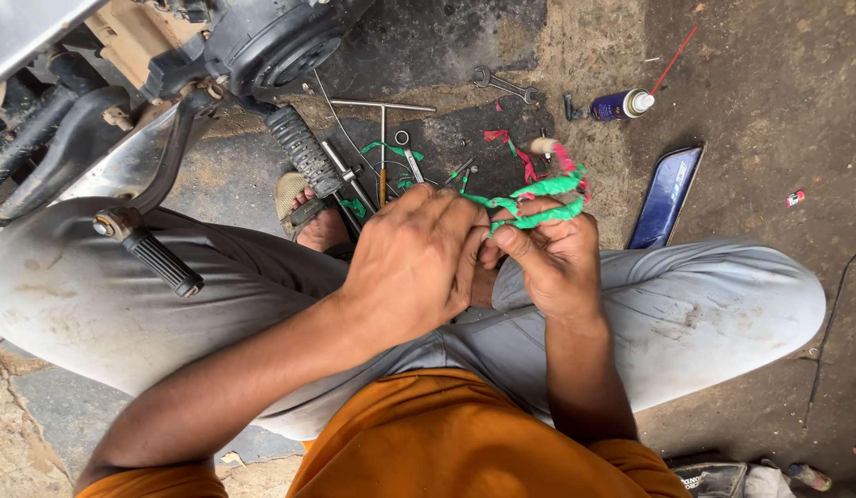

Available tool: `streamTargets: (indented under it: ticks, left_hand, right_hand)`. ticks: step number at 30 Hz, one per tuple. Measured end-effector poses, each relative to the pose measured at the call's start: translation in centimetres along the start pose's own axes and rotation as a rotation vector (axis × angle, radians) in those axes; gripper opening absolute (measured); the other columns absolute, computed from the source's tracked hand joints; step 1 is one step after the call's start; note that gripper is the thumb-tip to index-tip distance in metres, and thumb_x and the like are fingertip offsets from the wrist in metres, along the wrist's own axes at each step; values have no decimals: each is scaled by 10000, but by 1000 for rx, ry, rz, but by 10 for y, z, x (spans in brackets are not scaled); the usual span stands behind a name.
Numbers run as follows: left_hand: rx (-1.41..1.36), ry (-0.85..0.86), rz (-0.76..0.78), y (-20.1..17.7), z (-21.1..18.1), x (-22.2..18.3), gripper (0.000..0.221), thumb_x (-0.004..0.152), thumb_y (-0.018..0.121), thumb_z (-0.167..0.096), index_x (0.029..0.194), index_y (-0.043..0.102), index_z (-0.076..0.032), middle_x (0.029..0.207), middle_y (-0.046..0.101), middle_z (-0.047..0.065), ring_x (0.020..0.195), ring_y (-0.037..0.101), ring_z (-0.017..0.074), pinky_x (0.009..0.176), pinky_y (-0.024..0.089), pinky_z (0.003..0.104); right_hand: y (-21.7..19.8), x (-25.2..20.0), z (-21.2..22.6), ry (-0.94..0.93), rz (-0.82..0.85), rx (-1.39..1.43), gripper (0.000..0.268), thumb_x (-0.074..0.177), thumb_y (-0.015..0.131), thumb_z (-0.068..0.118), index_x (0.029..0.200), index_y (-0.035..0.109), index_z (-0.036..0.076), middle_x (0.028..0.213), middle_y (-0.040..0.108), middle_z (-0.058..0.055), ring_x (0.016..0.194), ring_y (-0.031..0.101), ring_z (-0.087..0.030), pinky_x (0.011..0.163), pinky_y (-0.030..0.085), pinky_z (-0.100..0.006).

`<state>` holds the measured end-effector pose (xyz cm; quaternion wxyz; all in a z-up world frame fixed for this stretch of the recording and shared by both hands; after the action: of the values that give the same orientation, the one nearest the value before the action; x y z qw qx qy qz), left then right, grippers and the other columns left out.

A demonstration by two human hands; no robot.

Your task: Wrapping electrical wires on a motorcycle with colored tape.

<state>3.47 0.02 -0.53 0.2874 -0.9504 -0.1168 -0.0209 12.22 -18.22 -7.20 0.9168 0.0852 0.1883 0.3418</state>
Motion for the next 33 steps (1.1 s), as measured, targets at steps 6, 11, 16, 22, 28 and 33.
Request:
streamTargets:
  ticks: [6, 11, 16, 22, 28, 33]
  left_hand:
    - [-410, -330, 42, 11, 11, 3, 84, 952, 649, -73, 905, 659, -4, 789, 712, 148, 721, 724, 329, 633, 547, 399]
    - [-486, -430, 48, 9, 11, 7, 85, 950, 630, -72, 919, 650, 4, 761, 722, 132, 641, 742, 269, 570, 543, 363]
    - [-465, -382, 24, 1, 11, 11, 71, 953, 642, -63, 938, 663, 3, 790, 730, 124, 675, 744, 263, 585, 546, 355]
    - [-420, -170, 12, -6, 1, 8, 55, 938, 654, -25, 993, 661, -20, 830, 757, 88, 765, 774, 234, 719, 595, 334]
    - [-509, -340, 52, -11, -3, 7, 156, 971, 621, -41, 1120, 581, -20, 808, 751, 74, 713, 795, 209, 629, 603, 319]
    - [-531, -69, 14, -30, -19, 15, 115, 1073, 551, -19, 1167, 612, -44, 913, 727, 124, 842, 770, 239, 744, 612, 322]
  right_hand:
    - [-18, -4, -3, -40, 129, -193, 55, 1013, 694, -59, 1049, 680, -99, 922, 705, -182, 774, 718, -224, 761, 597, -351]
    - [-20, 1, -11, -17, 146, 45, 205, 958, 708, -31, 1150, 637, -45, 1019, 709, -192, 829, 742, -267, 734, 630, -366]
    - [-20, 3, -12, -7, 217, 78, 155, 991, 694, -49, 1142, 656, -63, 1007, 701, -204, 855, 742, -294, 773, 623, -389]
    - [-7, 9, -4, 0, 205, 327, 156, 979, 676, -30, 1131, 671, -66, 1038, 710, -193, 880, 719, -251, 766, 601, -356]
    - [-17, -1, -9, -44, 166, 122, 188, 937, 729, -71, 1114, 667, -55, 1065, 709, -182, 921, 739, -259, 809, 632, -378]
    - [-18, 2, 6, -125, 78, 102, 345, 882, 761, -93, 1194, 628, -29, 1191, 665, -170, 1077, 694, -248, 948, 595, -389]
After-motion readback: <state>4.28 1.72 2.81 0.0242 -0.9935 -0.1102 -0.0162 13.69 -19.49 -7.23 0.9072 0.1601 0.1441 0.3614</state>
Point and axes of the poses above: each hand's wrist, its own x-axis towards the middle knuckle, its own y-axis out of the palm, z = x × y, the point moved 3 cm from there along x, towards the middle knuckle
